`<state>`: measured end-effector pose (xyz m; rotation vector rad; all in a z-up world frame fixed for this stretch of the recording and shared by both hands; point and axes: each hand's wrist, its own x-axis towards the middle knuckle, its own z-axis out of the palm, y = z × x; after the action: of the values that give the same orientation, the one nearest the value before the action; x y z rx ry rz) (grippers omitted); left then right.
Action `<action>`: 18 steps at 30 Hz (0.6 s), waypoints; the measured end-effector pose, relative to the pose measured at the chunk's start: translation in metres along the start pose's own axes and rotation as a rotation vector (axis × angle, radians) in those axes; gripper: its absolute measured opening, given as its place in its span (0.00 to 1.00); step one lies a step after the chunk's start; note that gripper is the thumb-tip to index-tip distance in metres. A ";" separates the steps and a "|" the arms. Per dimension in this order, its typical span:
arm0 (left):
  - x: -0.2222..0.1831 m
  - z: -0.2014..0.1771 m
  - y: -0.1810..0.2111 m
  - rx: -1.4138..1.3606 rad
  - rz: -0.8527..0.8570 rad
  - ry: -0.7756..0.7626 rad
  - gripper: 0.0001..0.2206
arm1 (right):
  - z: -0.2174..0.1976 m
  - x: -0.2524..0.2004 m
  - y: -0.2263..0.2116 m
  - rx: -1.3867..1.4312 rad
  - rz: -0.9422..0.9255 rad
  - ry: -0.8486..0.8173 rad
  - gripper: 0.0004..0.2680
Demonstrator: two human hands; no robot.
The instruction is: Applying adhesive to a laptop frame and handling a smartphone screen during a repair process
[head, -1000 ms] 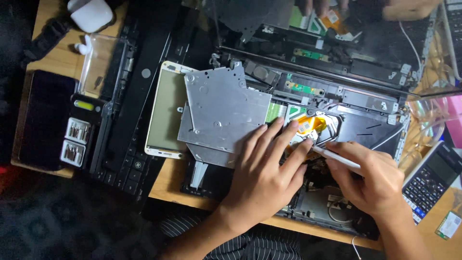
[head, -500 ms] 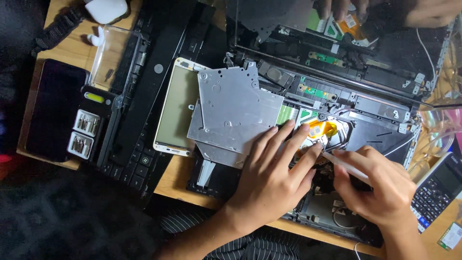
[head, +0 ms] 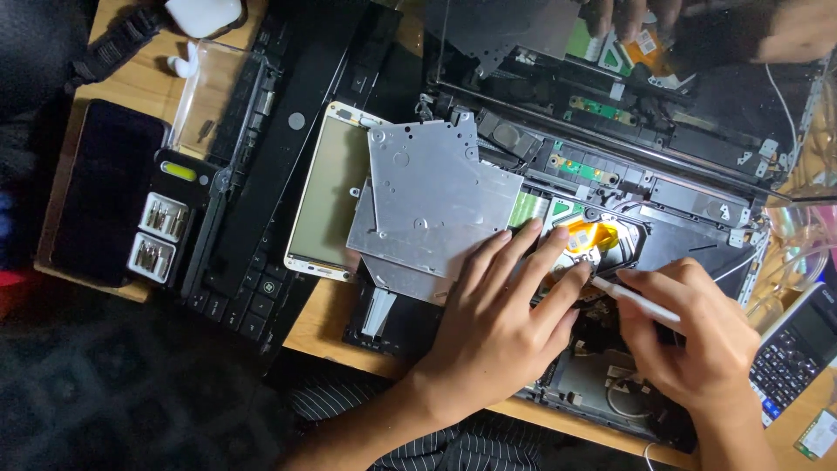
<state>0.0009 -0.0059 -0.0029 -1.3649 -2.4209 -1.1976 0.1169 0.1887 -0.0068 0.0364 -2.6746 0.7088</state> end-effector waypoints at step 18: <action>-0.001 0.002 -0.001 0.015 0.010 -0.024 0.13 | -0.002 0.005 -0.007 -0.093 -0.064 0.074 0.04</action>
<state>0.0013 -0.0061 -0.0052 -1.3943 -2.4308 -1.1652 0.1139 0.1843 0.0000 0.0700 -2.6199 0.5539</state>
